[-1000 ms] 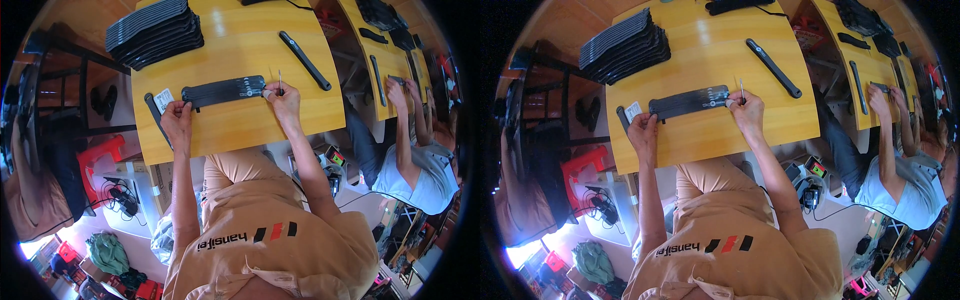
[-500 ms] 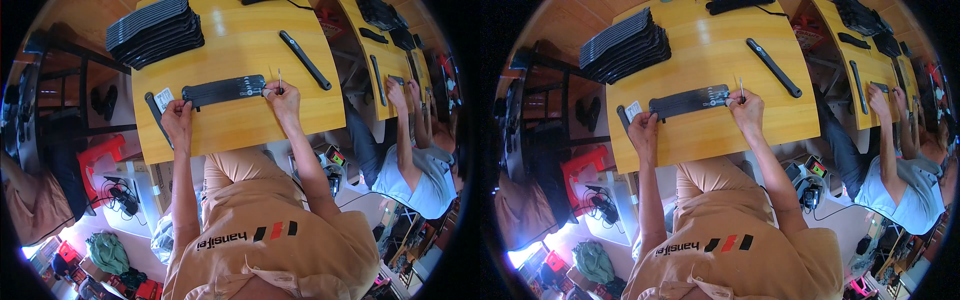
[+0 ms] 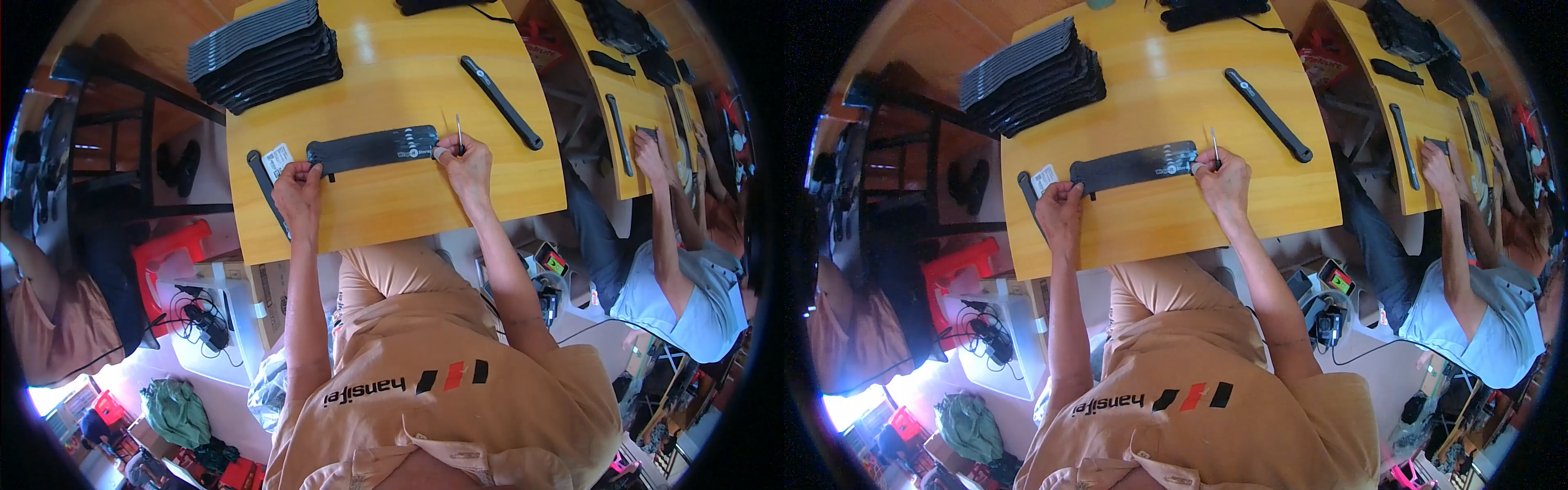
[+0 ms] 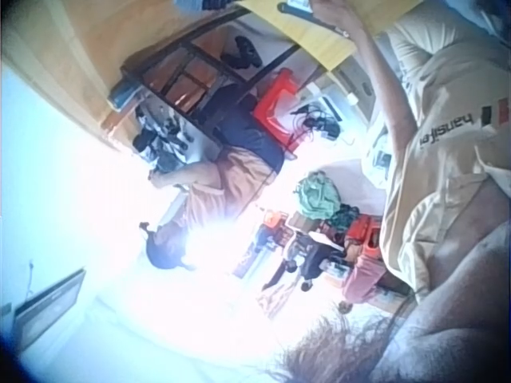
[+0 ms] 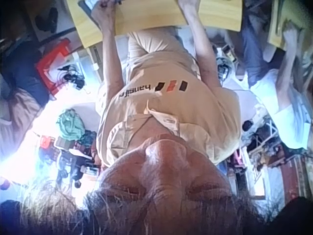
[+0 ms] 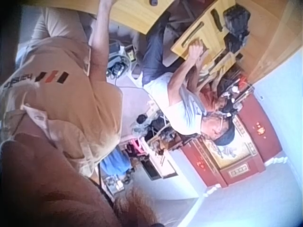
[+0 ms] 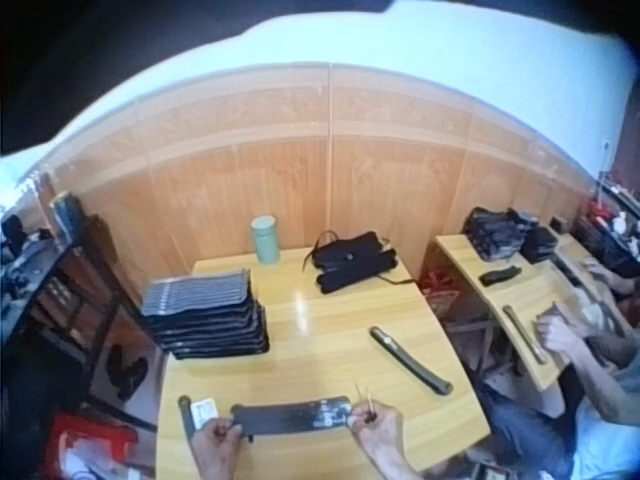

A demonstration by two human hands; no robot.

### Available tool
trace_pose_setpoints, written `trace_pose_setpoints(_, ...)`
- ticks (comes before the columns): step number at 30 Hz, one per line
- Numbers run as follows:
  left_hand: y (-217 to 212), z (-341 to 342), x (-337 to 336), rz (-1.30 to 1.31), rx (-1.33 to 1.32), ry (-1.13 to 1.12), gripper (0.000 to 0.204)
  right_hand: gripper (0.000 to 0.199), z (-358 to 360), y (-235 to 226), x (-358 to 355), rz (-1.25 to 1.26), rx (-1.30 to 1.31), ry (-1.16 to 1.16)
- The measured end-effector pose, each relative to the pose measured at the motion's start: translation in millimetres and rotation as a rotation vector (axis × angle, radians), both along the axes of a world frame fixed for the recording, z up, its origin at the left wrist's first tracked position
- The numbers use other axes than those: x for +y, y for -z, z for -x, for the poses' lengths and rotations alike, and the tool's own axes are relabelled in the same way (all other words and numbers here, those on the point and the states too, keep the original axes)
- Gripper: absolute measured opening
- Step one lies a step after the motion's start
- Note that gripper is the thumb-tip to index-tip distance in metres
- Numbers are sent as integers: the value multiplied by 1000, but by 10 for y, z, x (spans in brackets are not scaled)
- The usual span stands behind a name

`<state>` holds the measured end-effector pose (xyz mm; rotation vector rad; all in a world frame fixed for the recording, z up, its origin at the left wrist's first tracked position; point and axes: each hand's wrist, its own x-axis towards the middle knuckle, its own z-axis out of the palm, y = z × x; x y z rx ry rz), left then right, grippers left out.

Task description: The person is manually assembling black textile straps with plastic buckles and fasteners using a small tool.

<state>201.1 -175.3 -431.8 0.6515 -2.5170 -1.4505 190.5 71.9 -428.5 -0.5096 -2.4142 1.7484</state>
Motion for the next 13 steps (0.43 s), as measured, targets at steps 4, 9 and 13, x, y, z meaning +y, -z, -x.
trace_pose_setpoints(4, -31, 10, -4, 13, -27, 0, 17, 4, 14, 63, 12, 13, 9, -5)
trace_pose_setpoints(9, -24, 24, -4, 60, -53, 4, 18, 5, 7, 47, 1, -22, 28, -1)
trace_pose_setpoints(13, -30, 5, 19, 117, -15, -5, 18, 7, 3, 45, -16, -128, 25, -6)
